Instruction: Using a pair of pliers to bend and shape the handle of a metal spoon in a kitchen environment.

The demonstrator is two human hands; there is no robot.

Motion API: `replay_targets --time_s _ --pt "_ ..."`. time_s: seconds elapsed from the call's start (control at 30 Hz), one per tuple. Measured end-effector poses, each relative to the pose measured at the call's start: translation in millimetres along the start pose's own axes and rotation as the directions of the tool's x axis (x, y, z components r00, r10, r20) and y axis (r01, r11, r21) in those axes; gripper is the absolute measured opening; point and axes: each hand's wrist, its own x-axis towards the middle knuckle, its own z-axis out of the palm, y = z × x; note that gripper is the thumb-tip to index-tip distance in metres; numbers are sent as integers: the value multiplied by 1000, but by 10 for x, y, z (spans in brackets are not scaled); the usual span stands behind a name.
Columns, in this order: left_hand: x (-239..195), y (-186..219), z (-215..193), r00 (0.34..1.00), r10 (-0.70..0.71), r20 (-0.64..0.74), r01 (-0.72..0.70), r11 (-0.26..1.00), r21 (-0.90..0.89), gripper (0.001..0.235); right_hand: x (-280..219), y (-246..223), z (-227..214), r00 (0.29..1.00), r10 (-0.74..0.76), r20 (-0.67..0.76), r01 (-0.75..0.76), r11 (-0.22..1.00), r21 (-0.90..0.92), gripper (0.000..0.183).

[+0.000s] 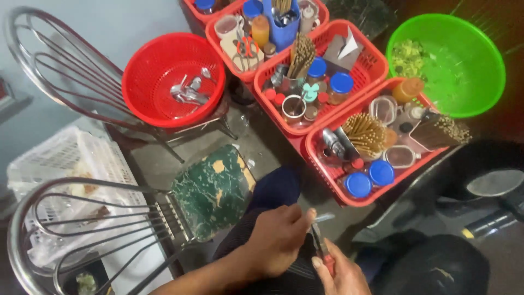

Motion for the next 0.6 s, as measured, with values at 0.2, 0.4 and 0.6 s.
replay_targets --time_s 0.2,0.4,0.6 --pt "356 -95 12 974 -187 129 219 922 -320 30 285 80 -54 999 -39 -32 42 994 101 63" --pt "653 -507 -137 891 -407 199 453 777 -438 49 752 17 101 996 -86 -17 87 978 190 69" --pt "915 -1326 -162 760 -486 431 643 468 -606 38 1248 -778 -121 975 -24 220 14 999 49 69"
